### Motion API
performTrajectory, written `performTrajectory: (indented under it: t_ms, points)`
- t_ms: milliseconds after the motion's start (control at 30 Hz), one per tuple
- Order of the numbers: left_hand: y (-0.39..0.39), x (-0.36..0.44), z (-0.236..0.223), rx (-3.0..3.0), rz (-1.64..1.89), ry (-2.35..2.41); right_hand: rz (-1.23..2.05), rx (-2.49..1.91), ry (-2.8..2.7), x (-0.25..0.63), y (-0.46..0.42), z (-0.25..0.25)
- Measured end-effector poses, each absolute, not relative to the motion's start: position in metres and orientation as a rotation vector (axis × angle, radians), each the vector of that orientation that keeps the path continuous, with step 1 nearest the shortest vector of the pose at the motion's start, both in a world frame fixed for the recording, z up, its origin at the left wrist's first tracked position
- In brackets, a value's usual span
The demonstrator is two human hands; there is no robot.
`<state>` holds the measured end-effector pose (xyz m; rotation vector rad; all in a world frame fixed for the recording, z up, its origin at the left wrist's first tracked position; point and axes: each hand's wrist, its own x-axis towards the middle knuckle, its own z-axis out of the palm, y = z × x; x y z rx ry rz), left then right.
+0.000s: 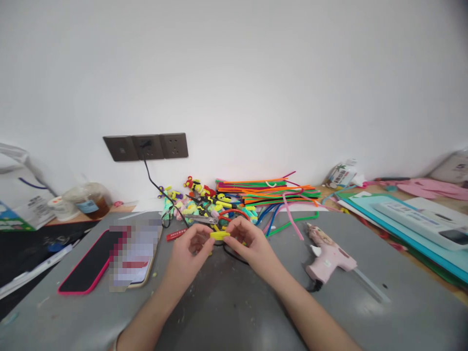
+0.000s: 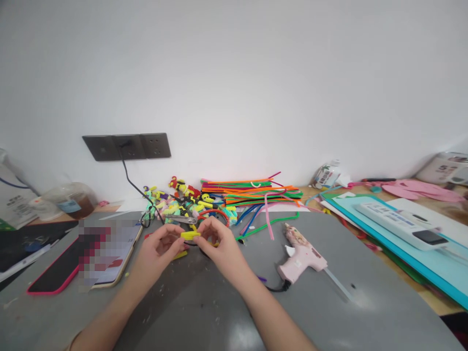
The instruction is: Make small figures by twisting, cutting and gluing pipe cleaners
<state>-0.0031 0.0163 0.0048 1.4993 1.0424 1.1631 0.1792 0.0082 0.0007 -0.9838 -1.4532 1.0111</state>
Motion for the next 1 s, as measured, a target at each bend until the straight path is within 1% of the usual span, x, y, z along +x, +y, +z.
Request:
performTrajectory:
  t_ms: [433, 800, 1000]
  points:
    - [0.0173, -0.002, 0.0096, 1.428, 1.12, 1.05, 0.919, -1.002, -1.5, 0.1783, 0.0092, -0.0006]
    - [0.0166, -0.0045, 0.0083, 1.327, 1.117, 0.981, 1.071, -1.023, -1.442, 0.183, 0.0088, 0.0011]
    - [0.0169, -0.0043, 0.0097, 1.275, 1.113, 0.976, 1.067, -1.032, -1.428, 0.1832, 0.0085, 0.0024]
